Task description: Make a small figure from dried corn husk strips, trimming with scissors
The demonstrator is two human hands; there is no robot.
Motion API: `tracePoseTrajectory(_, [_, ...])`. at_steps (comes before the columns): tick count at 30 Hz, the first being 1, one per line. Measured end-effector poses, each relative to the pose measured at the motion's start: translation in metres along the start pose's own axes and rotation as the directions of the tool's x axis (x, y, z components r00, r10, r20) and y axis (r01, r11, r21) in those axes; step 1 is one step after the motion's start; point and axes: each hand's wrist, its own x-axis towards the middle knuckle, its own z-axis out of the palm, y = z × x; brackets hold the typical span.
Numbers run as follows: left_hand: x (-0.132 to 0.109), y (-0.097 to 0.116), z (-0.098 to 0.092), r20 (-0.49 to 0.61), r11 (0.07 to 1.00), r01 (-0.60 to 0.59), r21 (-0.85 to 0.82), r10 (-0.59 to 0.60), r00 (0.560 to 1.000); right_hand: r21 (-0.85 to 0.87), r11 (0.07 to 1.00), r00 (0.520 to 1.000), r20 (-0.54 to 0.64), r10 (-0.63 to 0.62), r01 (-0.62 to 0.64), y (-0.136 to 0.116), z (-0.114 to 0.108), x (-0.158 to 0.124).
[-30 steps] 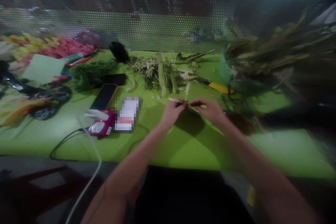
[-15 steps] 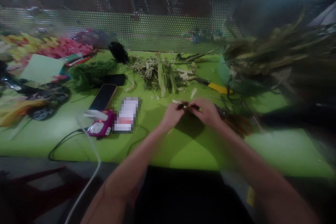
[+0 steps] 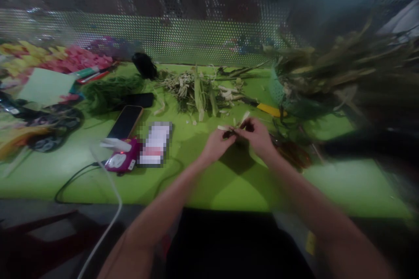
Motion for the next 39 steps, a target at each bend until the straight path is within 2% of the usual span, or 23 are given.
tracePoseTrajectory(4, [0.001, -0.002, 0.001, -0.005, 0.993, 0.04, -0.109, -0.041, 0.999, 0.014, 0.999, 0.999, -0.006, -0.037, 0.037, 0.001, 0.002, -0.003])
tracePoseTrajectory(7, [0.001, -0.006, 0.0, -0.021, 0.968, 0.127, -0.215, -0.134, 0.991, -0.09, 0.989, 0.992, -0.046, -0.12, 0.115, -0.002, 0.002, -0.008])
tracePoseTrajectory(9, [0.001, -0.008, 0.0, -0.045, 0.949, 0.187, -0.253, -0.204, 0.978, -0.185, 0.959, 0.974, -0.035, -0.225, 0.215, -0.004, 0.0, -0.01])
tracePoseTrajectory(11, [0.001, -0.01, -0.001, -0.07, 0.938, 0.224, -0.264, -0.25, 0.966, -0.269, 0.902, 0.939, 0.033, -0.342, 0.338, -0.005, -0.003, -0.011])
tracePoseTrajectory(13, [0.001, -0.01, -0.001, -0.077, 0.945, 0.215, -0.245, -0.24, 0.968, -0.325, 0.834, 0.894, 0.131, -0.428, 0.446, -0.005, -0.006, -0.01])
tracePoseTrajectory(16, [0.001, -0.008, -0.002, -0.045, 0.979, 0.147, -0.141, -0.155, 0.987, -0.357, 0.759, 0.837, 0.286, -0.465, 0.544, -0.005, -0.011, -0.006])
tracePoseTrajectory(18, [0.0, -0.006, -0.002, -0.029, 0.995, 0.098, -0.028, -0.099, 0.995, -0.365, 0.739, 0.819, 0.35, -0.455, 0.566, -0.004, -0.012, -0.004])
tracePoseTrajectory(21, [-0.001, -0.003, -0.002, -0.014, 0.988, 0.058, 0.14, -0.057, 0.998, -0.398, 0.746, 0.839, 0.358, -0.409, 0.533, -0.003, -0.012, -0.004])
tracePoseTrajectory(24, [-0.002, 0.0, -0.001, -0.003, 0.978, 0.033, 0.206, -0.034, 0.999, -0.414, 0.82, 0.915, 0.254, -0.313, 0.395, -0.004, -0.009, -0.006])
tracePoseTrajectory(26, [-0.003, 0.002, -0.001, 0.002, 0.975, 0.01, 0.222, -0.011, 1.0, -0.371, 0.877, 0.949, 0.193, -0.249, 0.305, -0.004, -0.006, -0.007])
tracePoseTrajectory(32, [-0.002, 0.002, -0.001, 0.029, 0.988, 0.025, 0.155, -0.03, 0.999, -0.287, 0.896, 0.937, 0.192, -0.293, 0.339, -0.005, -0.001, -0.009])
tracePoseTrajectory(36, [0.0, 0.005, 0.0, -0.045, 0.986, 0.087, 0.141, -0.082, 0.996, -0.167, 0.962, 0.976, 0.042, -0.212, 0.216, -0.007, 0.003, -0.01])
tracePoseTrajectory(39, [-0.002, 0.006, 0.002, -0.11, 0.998, 0.029, 0.05, -0.024, 0.994, -0.053, 0.991, 0.992, -0.038, -0.122, 0.12, -0.009, 0.006, -0.009])
